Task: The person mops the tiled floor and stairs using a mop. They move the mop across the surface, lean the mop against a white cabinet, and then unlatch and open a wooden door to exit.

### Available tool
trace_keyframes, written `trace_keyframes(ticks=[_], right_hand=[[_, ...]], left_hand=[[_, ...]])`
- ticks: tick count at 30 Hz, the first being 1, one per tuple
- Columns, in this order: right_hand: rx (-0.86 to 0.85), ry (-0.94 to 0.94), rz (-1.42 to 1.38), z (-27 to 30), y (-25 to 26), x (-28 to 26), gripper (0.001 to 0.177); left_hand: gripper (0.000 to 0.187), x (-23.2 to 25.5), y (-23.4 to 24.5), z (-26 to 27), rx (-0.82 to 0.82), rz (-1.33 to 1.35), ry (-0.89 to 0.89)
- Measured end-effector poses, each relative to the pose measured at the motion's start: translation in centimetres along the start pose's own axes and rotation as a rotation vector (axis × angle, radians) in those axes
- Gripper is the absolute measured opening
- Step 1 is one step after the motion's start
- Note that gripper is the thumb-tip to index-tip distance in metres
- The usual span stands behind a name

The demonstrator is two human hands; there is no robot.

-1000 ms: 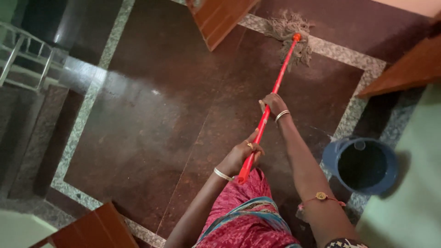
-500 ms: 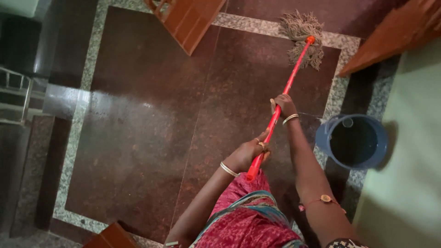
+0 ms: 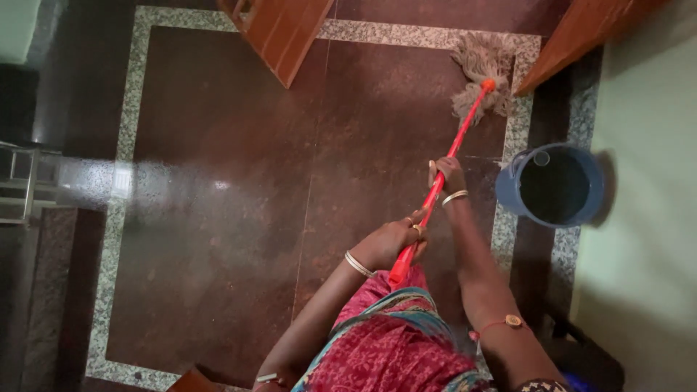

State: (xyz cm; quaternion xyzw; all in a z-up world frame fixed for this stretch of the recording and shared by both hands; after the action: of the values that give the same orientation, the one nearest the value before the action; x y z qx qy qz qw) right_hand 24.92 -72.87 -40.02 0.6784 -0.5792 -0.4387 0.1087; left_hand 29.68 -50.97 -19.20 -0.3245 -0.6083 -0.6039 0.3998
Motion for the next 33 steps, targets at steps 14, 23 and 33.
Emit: trace_keyframes(ticks=[14, 23, 33], right_hand=[[0.215, -0.055, -0.009, 9.4, 2.9, -20.5, 0.035], [0.235, -0.087, -0.067, 13.0, 4.2, -27.5, 0.037], [0.280, -0.096, -0.006, 10.4, 3.4, -26.6, 0.031]], left_hand=[[0.009, 7.3, -0.8, 18.6, -0.266, 0.003, 0.032], [0.014, 11.9, -0.7, 25.1, -0.239, 0.035, 0.013], [0.017, 11.3, 1.0, 23.6, -0.117, 0.159, 0.058]])
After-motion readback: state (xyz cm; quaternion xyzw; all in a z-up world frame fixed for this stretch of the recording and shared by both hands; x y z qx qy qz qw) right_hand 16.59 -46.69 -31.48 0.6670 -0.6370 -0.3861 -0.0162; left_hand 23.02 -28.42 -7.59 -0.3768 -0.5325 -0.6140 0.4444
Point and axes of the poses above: each hand's wrist, its own z-axis away from the middle knuckle, its own y-axis out of the back of the hand, x = y × z, the point moved 7 cm from there along -z, towards the middle knuckle, and after that the axes turned 10 degrees about y, right-handed, at the moved point
